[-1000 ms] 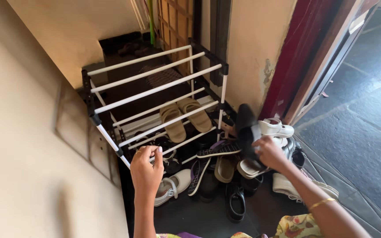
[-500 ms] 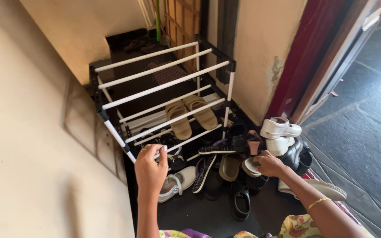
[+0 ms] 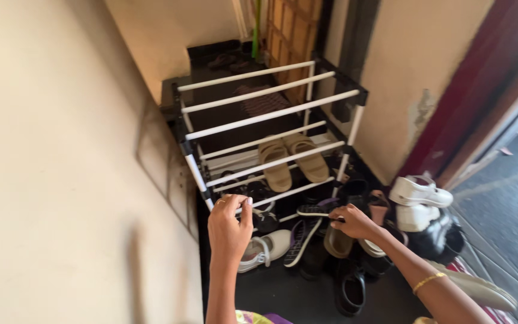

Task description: The person removes various shoes from a multi-tier shoe rack and places them on the floor. The person handles sneakers, sandals, and boots one at a time, moving them from the rack to the floor.

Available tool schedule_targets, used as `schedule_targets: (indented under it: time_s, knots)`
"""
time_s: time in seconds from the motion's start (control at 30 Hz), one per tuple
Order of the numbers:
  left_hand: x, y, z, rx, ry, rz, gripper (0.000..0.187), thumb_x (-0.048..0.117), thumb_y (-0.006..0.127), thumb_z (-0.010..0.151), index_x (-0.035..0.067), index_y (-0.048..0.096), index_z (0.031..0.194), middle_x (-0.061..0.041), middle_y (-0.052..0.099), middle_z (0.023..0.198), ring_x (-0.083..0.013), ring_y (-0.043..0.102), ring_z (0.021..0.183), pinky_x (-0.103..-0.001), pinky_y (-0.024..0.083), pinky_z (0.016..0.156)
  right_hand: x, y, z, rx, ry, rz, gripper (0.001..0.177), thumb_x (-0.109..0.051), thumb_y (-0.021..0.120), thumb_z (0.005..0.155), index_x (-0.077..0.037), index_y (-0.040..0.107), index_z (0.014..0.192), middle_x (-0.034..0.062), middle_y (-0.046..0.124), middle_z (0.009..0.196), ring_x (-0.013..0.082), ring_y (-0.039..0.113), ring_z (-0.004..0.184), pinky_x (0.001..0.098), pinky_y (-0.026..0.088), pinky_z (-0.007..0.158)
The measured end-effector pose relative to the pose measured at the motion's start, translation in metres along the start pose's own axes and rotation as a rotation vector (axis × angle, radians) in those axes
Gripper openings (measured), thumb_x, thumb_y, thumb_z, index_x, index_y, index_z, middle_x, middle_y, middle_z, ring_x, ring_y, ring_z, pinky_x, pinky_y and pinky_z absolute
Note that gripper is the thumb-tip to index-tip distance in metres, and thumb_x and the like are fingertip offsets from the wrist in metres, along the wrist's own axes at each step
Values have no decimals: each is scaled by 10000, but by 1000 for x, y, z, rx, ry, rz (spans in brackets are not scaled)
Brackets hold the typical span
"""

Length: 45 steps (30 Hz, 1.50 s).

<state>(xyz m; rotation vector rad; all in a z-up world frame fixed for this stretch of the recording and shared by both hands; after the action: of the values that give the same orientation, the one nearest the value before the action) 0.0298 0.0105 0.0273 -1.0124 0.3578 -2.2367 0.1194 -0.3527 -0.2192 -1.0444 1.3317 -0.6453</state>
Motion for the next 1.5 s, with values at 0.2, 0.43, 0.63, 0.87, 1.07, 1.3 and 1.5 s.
schedule_targets:
  time_s: [0.2,0.43,0.63,0.87,1.07,1.3,1.5]
  knots:
    - [-7,-24,7,82,-18,2,83,98,696,902,20,695,873,-86,712,838,-272,678,809,-397,532,729,-47,22,71,-96,38,-71,427,-337,699,938,-133,647,1310,101,594,1358,320,484,1332,455,416,1115]
    - [-17,-27,21,123,3,39,60,89,692,902,31,691,887,-94,718,877,-300,676,858,-418,527,760,-63,43,155,92,105,163,522,-311,748,893,-82,616,1342,137,610,1350,329,593,1225,444,489,1046]
    - [-23,-23,25,112,15,76,51,90,701,886,44,682,879,-97,719,878,-316,668,835,-438,512,758,-53,72,203,250,387,760,699,-221,770,866,1,470,1456,195,693,1152,353,708,896,411,580,641]
    - [-32,1,28,-17,71,74,76,94,694,906,53,661,852,-82,694,827,-293,665,770,-420,496,736,-62,97,230,219,571,1193,549,-315,656,959,6,451,1354,142,678,957,224,711,654,361,585,538]
    - [-39,15,27,-86,54,86,87,102,692,911,54,656,849,-69,681,810,-270,655,747,-412,491,724,-65,101,245,242,630,1312,309,-267,675,969,36,616,968,115,605,695,203,581,540,338,496,468]
    - [-23,5,26,-55,109,99,84,102,688,898,59,654,833,-77,684,824,-301,655,791,-427,494,736,-37,88,208,228,633,1388,337,-309,625,982,2,588,859,80,533,645,182,505,497,336,450,452]
    - [-10,-3,22,-39,92,102,63,101,691,872,54,661,842,-87,691,837,-303,667,818,-436,501,739,33,53,95,156,620,1203,268,-301,682,922,-35,662,908,48,557,708,157,550,545,330,495,466]
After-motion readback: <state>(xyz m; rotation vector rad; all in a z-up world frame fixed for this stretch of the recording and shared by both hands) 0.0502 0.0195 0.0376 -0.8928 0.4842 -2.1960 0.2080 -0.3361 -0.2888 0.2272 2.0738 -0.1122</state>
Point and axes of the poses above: each hand's wrist, its own z-axis towards the middle knuckle, its own y-axis out of the palm, x = y × z, the point moved 4 cm from there along z, towards the middle knuckle
